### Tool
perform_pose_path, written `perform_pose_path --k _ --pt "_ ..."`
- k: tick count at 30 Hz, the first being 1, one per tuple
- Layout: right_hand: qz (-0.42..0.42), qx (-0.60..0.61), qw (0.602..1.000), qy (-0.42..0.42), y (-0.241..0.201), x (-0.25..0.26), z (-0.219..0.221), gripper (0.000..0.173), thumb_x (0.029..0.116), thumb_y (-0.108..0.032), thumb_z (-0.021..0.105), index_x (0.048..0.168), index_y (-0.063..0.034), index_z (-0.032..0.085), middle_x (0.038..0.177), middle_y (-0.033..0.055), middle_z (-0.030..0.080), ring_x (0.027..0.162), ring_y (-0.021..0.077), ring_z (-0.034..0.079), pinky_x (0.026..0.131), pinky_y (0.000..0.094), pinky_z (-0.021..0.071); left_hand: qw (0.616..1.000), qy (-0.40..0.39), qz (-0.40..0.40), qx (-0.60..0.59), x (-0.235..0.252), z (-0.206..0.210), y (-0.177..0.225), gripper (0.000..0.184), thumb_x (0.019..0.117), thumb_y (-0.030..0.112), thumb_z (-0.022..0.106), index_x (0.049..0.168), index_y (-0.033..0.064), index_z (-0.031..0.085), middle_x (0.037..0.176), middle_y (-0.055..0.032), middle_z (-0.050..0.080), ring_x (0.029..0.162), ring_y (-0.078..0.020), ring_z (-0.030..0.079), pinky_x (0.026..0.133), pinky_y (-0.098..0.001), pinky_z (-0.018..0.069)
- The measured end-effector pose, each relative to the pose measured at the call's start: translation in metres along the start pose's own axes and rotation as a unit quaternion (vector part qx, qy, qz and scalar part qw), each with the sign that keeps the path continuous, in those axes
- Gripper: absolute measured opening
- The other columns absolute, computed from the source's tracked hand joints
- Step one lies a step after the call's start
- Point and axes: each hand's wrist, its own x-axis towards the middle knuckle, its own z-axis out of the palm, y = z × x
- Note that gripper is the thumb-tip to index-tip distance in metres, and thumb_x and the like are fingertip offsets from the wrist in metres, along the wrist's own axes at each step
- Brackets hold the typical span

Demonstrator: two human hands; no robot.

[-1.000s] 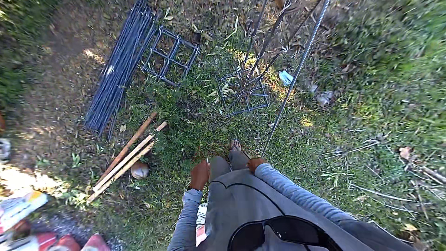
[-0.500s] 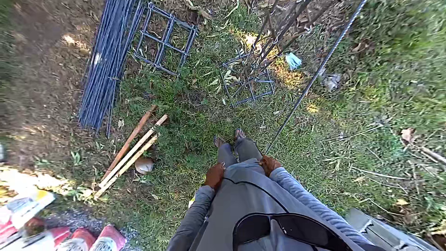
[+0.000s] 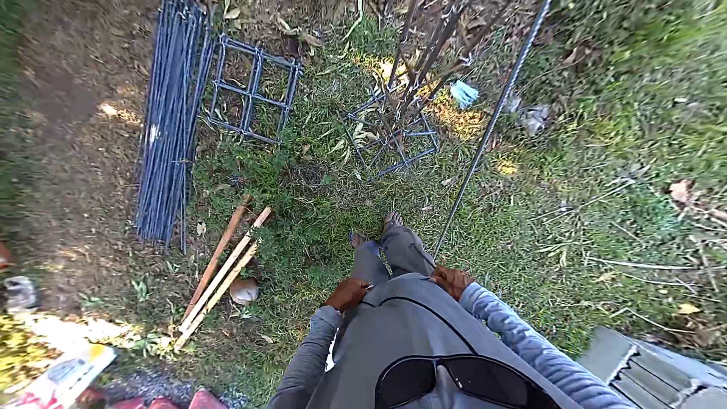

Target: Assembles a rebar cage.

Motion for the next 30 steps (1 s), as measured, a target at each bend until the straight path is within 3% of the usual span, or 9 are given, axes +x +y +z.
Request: perform_pose_path --k 4,9,14,19,21,23,26,30 --pt "0.001 -0.053 0.998 -0.032 -0.001 0.01 -0.019 0.037 0.1089 -0.027 0.051 0.129 0.0021 0.061 0.124 0.0279 0.067 0.12 0.0442 0.064 0.105 0.0629 0.046 0.996 -0.02 -0.044 0.077 0.014 -0.001 0.025 0.033 0.1066 0.026 0.048 0.111 0.0014 0.07 0.109 -0.0214 0.07 0.109 -0.0384 0.067 0.095 -0.0607 0.0492" --pt "-0.04 -0.047 0.997 -0.041 0.006 0.014 -0.037 0.035 0.1081 -0.021 0.053 0.127 0.0069 0.062 0.129 0.0303 0.063 0.125 0.0451 0.06 0.107 0.062 0.0439 0.999 0.034 -0.028 -0.004 0.013 -0.004 0.034 0.034 0.107 0.026 0.048 0.113 -0.0021 0.067 0.105 -0.023 0.069 0.103 -0.0384 0.067 0.094 -0.0595 0.0508" --pt "-0.021 -0.05 0.995 -0.08 0.003 0.008 -0.052 0.037 0.1098 -0.023 0.05 0.132 0.0051 0.06 0.133 0.0299 0.062 0.128 0.0444 0.059 0.11 0.0611 0.0421 0.99 0.047 -0.011 -0.13 0.008 -0.008 0.036 0.034 0.1075 0.027 0.049 0.113 -0.0011 0.067 0.098 -0.0168 0.069 0.092 -0.0271 0.067 0.089 -0.0495 0.0535" --pt "-0.038 0.012 0.998 -0.056 0.04 0.011 -0.048 0.034 0.108 -0.019 0.053 0.127 0.0075 0.062 0.125 0.0317 0.065 0.122 0.0463 0.062 0.107 0.0614 0.0437 0.969 -0.031 -0.044 -0.242 -0.012 -0.014 0.057 0.029 0.105 0.029 0.056 0.109 0.0024 0.067 0.089 -0.0064 0.065 0.078 -0.0134 0.06 0.077 -0.0368 0.0522" --pt "-0.034 0.014 0.998 -0.058 0.046 0.004 -0.049 0.033 0.1083 -0.017 0.052 0.127 0.0075 0.062 0.125 0.0318 0.066 0.121 0.0467 0.063 0.107 0.0613 0.044 0.962 -0.049 -0.044 -0.266 -0.021 -0.011 0.061 0.027 0.1041 0.032 0.058 0.102 0.0056 0.065 0.081 -0.0014 0.06 0.072 -0.0096 0.056 0.07 -0.0323 0.049" --pt "-0.034 0.025 0.997 -0.067 0.048 -0.004 -0.05 0.033 0.1087 -0.018 0.052 0.128 0.0059 0.063 0.124 0.031 0.067 0.121 0.0461 0.063 0.107 0.0614 0.0436 0.962 -0.047 -0.045 -0.267 -0.021 -0.009 0.061 0.027 0.104 0.033 0.058 0.1 0.0063 0.065 0.079 -0.0004 0.059 0.069 -0.0092 0.054 0.068 -0.0317 0.0481" --pt "-0.094 0.048 0.994 -0.003 0.068 0.008 -0.027 0.027 0.1049 -0.019 0.056 0.117 0.0022 0.069 0.11 0.0258 0.072 0.106 0.0427 0.069 0.097 0.0631 0.051 0.967 -0.038 -0.045 -0.248 -0.011 -0.009 0.059 0.029 0.1036 0.035 0.059 0.098 0.0074 0.066 0.076 -0.0001 0.058 0.066 -0.0091 0.053 0.065 -0.0312 0.0466" --pt "-0.105 0.044 0.993 0.019 0.042 0.027 -0.044 0.031 0.1069 -0.016 0.053 0.12 0.0106 0.064 0.123 0.0317 0.065 0.12 0.0438 0.062 0.107 0.0559 0.046 0.978 -0.057 -0.036 -0.199 0.013 -0.019 0.058 0.03 0.1029 0.036 0.06 0.096 0.0068 0.067 0.073 -0.0009 0.058 0.064 -0.0106 0.053 0.064 -0.0338 0.0472"
